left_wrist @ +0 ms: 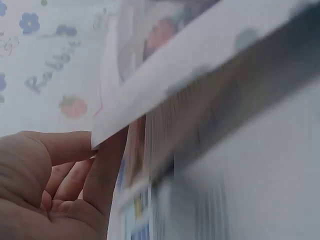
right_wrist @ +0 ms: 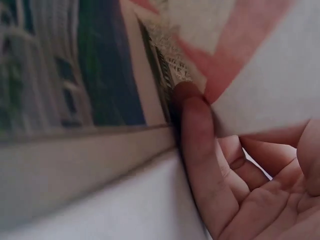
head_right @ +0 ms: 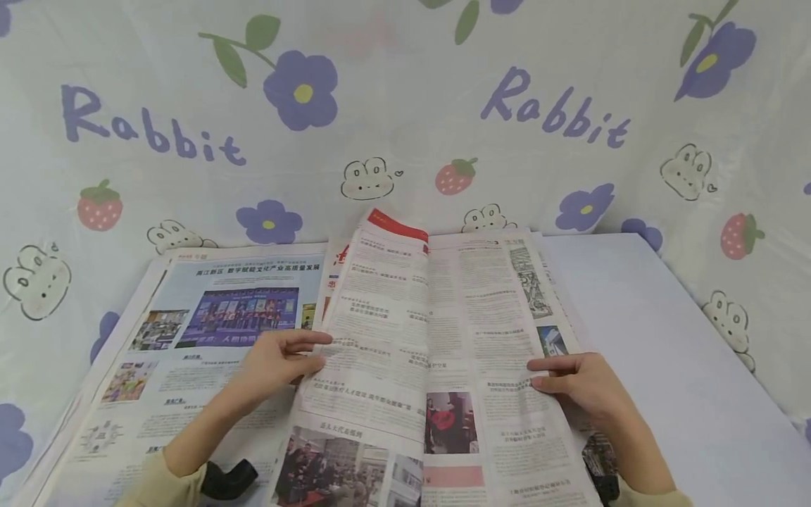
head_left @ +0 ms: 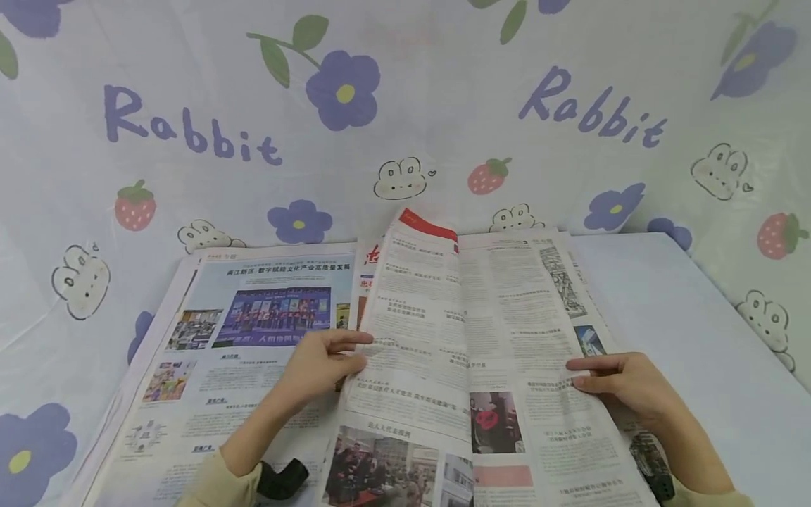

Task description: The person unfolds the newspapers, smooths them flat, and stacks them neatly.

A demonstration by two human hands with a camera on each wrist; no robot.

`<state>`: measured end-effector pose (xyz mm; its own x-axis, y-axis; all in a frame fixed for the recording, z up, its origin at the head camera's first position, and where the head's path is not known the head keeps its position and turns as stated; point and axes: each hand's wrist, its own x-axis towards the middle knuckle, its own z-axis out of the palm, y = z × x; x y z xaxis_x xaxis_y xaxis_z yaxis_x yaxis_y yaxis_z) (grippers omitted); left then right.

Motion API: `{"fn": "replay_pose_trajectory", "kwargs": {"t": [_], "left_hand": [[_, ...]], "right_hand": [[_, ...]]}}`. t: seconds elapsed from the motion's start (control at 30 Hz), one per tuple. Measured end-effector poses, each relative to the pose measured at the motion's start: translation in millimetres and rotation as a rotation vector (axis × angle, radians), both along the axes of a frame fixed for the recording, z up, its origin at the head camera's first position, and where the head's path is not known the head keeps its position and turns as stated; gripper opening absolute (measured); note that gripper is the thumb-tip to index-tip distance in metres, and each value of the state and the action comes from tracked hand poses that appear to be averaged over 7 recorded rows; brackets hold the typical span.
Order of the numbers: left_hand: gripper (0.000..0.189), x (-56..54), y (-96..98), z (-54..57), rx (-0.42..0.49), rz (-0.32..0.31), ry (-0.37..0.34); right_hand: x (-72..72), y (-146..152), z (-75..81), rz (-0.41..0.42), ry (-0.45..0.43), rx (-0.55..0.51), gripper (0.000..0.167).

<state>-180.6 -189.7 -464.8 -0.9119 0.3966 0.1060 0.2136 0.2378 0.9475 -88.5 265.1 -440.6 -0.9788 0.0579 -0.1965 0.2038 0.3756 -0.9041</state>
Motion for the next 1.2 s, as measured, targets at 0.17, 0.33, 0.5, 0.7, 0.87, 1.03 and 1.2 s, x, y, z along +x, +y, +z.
{"fn": "replay_pose_trajectory", "kwargs": {"t": [0.17, 0.33, 0.5, 0.7, 0.87, 1.03, 1.2], "left_hand": [[0.031, 2.4, -58.0, 3.1, -0.019, 0.037, -0.046], [0.041, 6.5, -106.5, 5.6, -0.018, 0.051, -0.067], [0.048, 7.2, -149.6, 4.2, -0.056, 0.095, -0.076], [0.051, 8.0, -190.2, 2.1, -0.099, 0.151, -0.068], [0.05, 8.1, -215.1, -4.6, -0.113, 0.176, -0.116], [0.049, 8.8, -232.0, -14.0, -0.106, 0.187, -0.175], [0.052, 8.8, -245.4, -22.5, -0.092, 0.226, -0.225]], "right_hand": [[2.5, 11, 5.5, -0.019, 0.023, 0.055, 0.05], [7.0, 26, 6.2, -0.052, 0.025, 0.099, 0.047], [9.6, 40, 6.6, -0.045, 0.012, 0.162, 0.048], [10.3, 61, 13.4, -0.014, -0.003, 0.17, 0.051], [9.4, 76, 17.9, 0.025, -0.019, 0.134, 0.049], [8.3, 80, 19.2, 0.044, -0.038, 0.101, 0.045], [8.0, 79, 15.5, 0.043, -0.068, 0.088, 0.044]]}}
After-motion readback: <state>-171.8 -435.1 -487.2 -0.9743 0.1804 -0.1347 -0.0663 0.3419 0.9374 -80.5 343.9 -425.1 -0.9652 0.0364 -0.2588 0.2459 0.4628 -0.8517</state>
